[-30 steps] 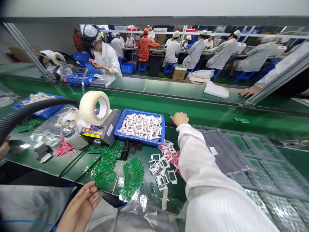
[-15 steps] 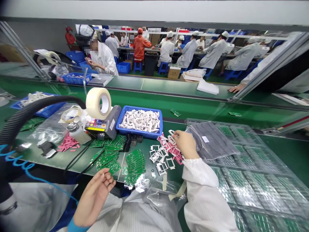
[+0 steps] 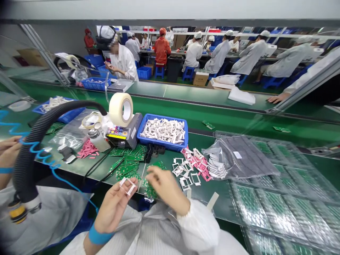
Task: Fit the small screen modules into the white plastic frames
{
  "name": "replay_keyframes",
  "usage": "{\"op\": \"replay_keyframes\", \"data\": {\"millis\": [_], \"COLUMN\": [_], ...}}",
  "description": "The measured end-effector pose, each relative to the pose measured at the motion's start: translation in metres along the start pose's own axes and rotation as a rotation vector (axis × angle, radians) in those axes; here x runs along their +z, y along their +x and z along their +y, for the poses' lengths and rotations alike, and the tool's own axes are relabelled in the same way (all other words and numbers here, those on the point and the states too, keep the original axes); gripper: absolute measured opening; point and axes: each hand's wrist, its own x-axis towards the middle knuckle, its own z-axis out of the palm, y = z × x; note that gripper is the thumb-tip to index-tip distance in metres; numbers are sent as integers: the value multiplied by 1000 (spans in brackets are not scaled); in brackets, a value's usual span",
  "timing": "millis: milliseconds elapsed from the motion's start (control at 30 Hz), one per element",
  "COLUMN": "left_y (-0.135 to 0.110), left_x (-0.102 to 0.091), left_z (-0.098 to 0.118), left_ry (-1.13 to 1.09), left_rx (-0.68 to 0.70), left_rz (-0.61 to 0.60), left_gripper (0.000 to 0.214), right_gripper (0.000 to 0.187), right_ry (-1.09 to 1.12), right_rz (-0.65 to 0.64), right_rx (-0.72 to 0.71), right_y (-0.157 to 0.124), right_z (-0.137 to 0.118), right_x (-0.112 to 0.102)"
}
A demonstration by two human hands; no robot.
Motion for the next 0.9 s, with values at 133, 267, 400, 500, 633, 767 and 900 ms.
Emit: {"op": "replay_keyframes", "data": {"millis": [133, 267, 400, 500, 633, 767, 900], "left_y": [-5, -14, -18, -20, -25, -33, -40], "left_x": [-32, -64, -92, -119, -171, -218, -236], "left_z": [12, 14, 11, 14, 33, 65, 90], "left_ry": [-47, -35, -60, -98, -208, -368, -309], "left_rx": [-59, -100, -92, -46, 49, 170, 199], "left_rz": [100, 216, 333, 443, 617, 721, 729], "left_gripper": [29, 30, 21, 10, 23, 31, 34], "right_gripper": [25, 30, 17, 18, 30, 26, 10], "right_ry": [-346, -520, -578, -554, -415, -147, 109], "right_rz": [251, 298, 326, 339, 305, -41, -589], "right_rx": [84, 100, 86, 54, -45, -218, -228], "right_y": [49, 76, 77, 67, 53, 61, 82], "right_z": [36, 58, 65, 62, 31, -37, -112], "right_x": [-25, -23, -21, -32, -44, -4, 106]}}
